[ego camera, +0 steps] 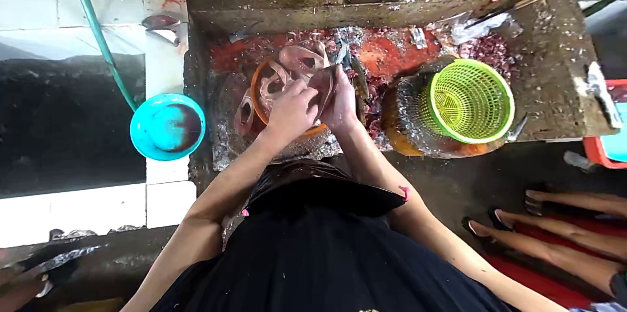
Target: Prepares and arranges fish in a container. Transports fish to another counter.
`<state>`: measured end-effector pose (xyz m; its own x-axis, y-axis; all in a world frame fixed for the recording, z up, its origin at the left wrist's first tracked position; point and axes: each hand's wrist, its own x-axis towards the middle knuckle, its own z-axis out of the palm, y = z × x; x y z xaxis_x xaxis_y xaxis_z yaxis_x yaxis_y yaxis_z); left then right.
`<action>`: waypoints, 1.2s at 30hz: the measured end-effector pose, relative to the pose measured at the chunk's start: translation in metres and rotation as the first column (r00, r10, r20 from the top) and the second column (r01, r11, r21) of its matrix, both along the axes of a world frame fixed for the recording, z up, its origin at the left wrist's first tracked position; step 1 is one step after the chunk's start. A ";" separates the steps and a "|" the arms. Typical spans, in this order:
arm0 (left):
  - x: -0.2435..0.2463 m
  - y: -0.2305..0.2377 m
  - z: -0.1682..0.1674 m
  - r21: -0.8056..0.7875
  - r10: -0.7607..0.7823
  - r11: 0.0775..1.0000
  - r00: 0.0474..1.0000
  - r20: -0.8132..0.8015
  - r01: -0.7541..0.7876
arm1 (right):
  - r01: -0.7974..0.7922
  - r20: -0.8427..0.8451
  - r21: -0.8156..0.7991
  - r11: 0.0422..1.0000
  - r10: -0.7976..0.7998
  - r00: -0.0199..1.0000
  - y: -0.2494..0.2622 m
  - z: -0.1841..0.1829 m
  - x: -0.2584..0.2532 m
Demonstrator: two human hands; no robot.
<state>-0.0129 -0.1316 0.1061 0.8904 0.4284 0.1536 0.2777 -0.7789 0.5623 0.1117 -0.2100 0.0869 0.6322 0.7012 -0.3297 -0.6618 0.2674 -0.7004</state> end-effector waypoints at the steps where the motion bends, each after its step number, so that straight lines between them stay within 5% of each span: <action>1: -0.001 -0.006 -0.004 0.026 0.012 1.000 1.000 -0.013 -0.012 | 0.030 0.029 -0.034 0.999 -0.029 0.999 -0.006 0.003 -0.005; 8: -0.034 -0.020 -0.024 -0.317 -0.032 0.940 0.956 0.293 0.129 | 0.157 0.178 -0.121 0.980 -0.134 0.975 -0.040 0.005 -0.028; 11: -0.061 -0.013 -0.043 -0.324 0.205 0.941 0.920 0.333 -0.093 | 0.202 0.315 -0.077 0.976 -0.168 0.934 -0.040 0.013 -0.009; 15: -0.102 0.019 -0.080 -0.231 0.593 0.795 0.799 0.102 -0.561 | 0.216 0.549 0.008 0.976 -0.185 0.815 -0.015 0.035 0.026; 18: -0.117 0.042 -0.106 -0.095 0.626 0.768 0.774 -0.093 -0.633 | 0.219 0.660 0.011 0.976 -0.172 0.732 0.007 0.049 0.042; 21: -0.120 0.050 -0.124 -0.084 0.561 0.800 0.791 -0.244 -0.594 | 0.262 0.824 -0.024 0.965 -0.130 0.552 0.028 0.050 0.051; 23: -0.117 0.054 -0.131 -0.037 0.524 0.826 0.792 -0.314 -0.562 | 0.350 0.938 -0.066 0.935 -0.061 0.342 0.042 0.044 0.053; 27: -0.105 0.065 -0.134 -0.006 0.511 0.830 0.764 -0.395 -0.558 | 0.428 0.960 -0.272 0.861 0.272 0.063 0.056 0.019 0.039; 30: -0.109 0.080 -0.137 -0.221 0.562 0.753 0.780 -0.275 -0.620 | 0.422 0.704 -0.636 0.646 0.710 -0.028 0.060 -0.010 0.033; 32: -0.119 0.087 -0.141 -0.511 0.640 0.610 0.757 -0.132 -0.605 | 0.473 0.634 -0.664 0.579 0.771 -0.054 0.060 -0.023 0.033; 34: -0.127 0.087 -0.145 -0.806 0.728 0.416 0.686 0.017 -0.422 | 0.461 0.656 -0.660 0.593 0.754 -0.032 0.060 -0.025 0.033; 36: -0.129 0.082 -0.136 -0.912 0.775 0.346 0.616 0.143 -0.223 | 0.441 0.681 -0.644 0.626 0.731 -0.042 0.059 -0.027 0.035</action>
<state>-0.1415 -0.0495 -0.0295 0.3372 0.9191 -0.2040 -0.0800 0.2439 0.9665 0.1468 -0.1513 0.0600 0.5779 0.8107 0.0941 0.7738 -0.5076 -0.3789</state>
